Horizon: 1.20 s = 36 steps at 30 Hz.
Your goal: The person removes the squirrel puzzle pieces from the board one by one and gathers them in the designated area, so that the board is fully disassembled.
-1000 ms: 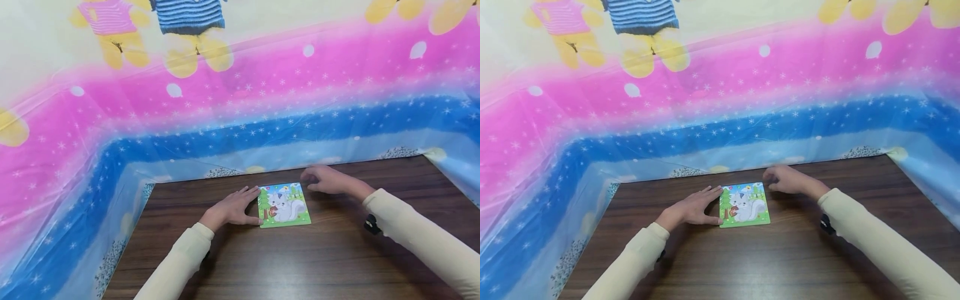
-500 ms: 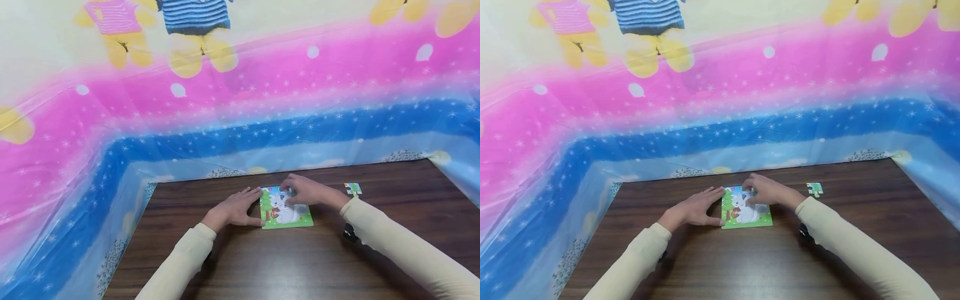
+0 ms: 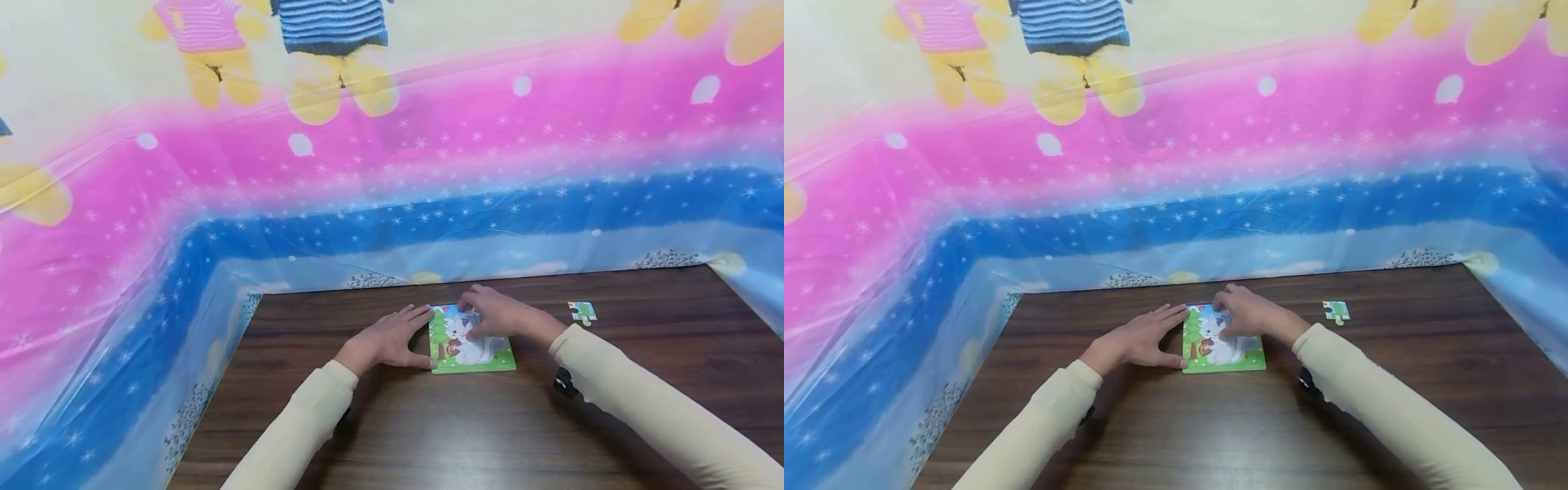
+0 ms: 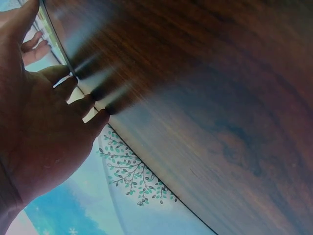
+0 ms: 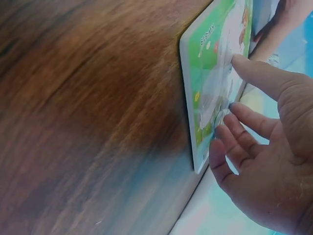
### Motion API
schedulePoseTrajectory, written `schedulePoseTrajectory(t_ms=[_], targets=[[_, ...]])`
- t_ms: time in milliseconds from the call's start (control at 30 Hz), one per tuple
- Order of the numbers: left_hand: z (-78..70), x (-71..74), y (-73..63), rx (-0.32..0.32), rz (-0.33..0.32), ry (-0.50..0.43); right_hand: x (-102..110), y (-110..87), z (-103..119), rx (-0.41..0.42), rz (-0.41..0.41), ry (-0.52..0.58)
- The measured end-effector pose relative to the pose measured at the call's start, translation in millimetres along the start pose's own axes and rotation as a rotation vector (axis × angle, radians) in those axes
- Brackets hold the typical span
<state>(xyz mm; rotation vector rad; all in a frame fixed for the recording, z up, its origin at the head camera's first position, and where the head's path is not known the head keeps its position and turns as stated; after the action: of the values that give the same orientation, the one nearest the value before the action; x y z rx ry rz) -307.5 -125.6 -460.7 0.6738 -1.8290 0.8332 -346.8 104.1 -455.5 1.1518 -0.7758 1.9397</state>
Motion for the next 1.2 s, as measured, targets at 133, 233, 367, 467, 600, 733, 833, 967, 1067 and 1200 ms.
schedulePoseTrajectory(t_ms=[133, 233, 367, 467, 600, 733, 833, 967, 1067, 1200], targets=[[-2.4, 3.2, 0.9, -0.009, -0.003, -0.003, 2.1, 1.3, -0.2, -0.015, 0.001, 0.004], [-3.5, 5.4, 1.1, -0.011, -0.006, -0.004, 3.3, 3.4, -1.0, -0.025, 0.004, 0.028], [-3.7, 6.0, 1.3, -0.009, -0.010, -0.004, 2.4, 6.1, -2.4, -0.028, -0.007, 0.063], [-4.1, 5.9, 1.0, -0.007, -0.009, -0.003, 0.6, 7.8, -2.8, -0.005, -0.022, 0.069], [-5.1, 6.4, 1.2, -0.011, -0.009, -0.002, 0.5, 8.3, -4.2, 0.009, -0.041, 0.083], [-4.4, 6.0, 0.6, -0.005, -0.003, -0.004, -0.9, 8.7, -5.0, 0.009, -0.055, 0.109], [-3.0, 4.7, -0.8, 0.005, 0.004, -0.012, -3.6, 9.8, -4.9, 0.013, -0.063, 0.118], [-1.4, 2.1, -1.5, 0.008, 0.008, -0.021, -5.7, 10.8, -5.6, 0.025, -0.079, 0.119], [-1.3, 0.8, -1.0, 0.009, 0.006, -0.026, -6.1, 10.3, -7.9, 0.036, -0.087, 0.127], [-1.6, 0.5, -1.1, 0.007, 0.003, -0.031, -6.8, 9.4, -12.6, 0.043, -0.072, 0.144]])
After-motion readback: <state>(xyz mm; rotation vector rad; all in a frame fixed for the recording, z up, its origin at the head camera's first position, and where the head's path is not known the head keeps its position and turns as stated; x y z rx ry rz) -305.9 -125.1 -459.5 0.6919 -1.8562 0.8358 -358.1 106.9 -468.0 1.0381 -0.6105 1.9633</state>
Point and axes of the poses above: each hand's wrist, its own y-axis towards the middle knuckle, its own x-axis out of the back of the hand, z = x × y, the point moved 4 cm from there along y, towards the middle knuckle, and after that the axes turned 3 degrees about -x, right-handed, at the moved point
